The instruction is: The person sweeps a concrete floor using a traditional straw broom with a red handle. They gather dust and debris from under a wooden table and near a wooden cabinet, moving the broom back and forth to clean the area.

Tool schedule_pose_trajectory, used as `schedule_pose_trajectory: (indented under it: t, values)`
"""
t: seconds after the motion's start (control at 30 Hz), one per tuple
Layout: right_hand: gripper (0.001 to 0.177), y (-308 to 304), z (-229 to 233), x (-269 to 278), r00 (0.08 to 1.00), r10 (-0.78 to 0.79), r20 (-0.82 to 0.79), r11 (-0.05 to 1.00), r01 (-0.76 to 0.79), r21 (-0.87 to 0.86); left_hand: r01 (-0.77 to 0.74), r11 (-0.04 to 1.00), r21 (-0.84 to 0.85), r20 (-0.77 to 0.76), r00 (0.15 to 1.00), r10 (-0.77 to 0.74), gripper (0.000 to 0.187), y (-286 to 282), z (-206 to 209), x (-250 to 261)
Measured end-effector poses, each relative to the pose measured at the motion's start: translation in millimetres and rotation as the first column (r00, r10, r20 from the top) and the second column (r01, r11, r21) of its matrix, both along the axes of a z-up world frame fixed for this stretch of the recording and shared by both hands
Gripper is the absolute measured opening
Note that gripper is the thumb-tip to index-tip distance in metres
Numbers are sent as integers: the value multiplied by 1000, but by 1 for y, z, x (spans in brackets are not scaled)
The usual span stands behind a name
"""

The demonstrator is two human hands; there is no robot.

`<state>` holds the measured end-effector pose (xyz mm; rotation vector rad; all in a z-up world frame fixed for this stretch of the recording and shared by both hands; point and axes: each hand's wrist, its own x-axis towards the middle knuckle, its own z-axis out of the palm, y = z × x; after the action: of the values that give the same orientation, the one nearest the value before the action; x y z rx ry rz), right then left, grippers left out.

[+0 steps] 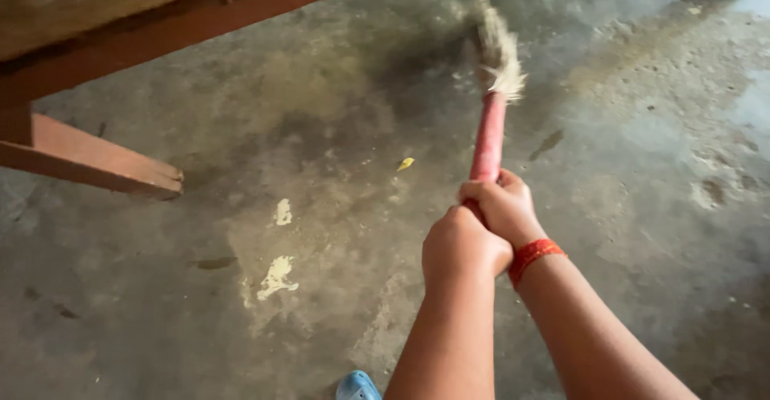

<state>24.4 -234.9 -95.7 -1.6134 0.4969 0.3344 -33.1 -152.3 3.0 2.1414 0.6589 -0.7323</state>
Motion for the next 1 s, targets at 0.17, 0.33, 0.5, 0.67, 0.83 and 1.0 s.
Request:
schedule_pose_trajectory:
  t: [0.17, 0.33, 0.5, 0.67, 0.83, 1.0]
  values:
    - [23, -61, 5, -3, 969, -249, 6, 962, 248, -117, 230, 973, 32, 7, 973, -230, 43, -49, -4, 17]
    - [26, -126, 4, -26, 869, -489, -80, 867, 474, -151, 359, 933, 20, 150, 922, -358, 48, -111, -20, 5]
    - [40, -142, 2, -49, 781, -441, -443, 861, 507, 36, 522, 846, 112, 86, 843, -531, 45, -137, -39, -1]
    - [40, -121, -6, -47, 878, -332, -346, 943, 324, -82, 451, 878, 159, 60, 884, -464, 45, -111, -42, -8]
    - [25, -98, -16, -20, 958, -120, -259, 991, 132, 29, 251, 960, 126, 144, 953, -268, 42, -82, -27, -14]
    - [15, -102, 13, 4, 960, -193, -201, 977, 208, 55, -318, 696, -644, -58, 927, 371, 22, -84, -29, 8]
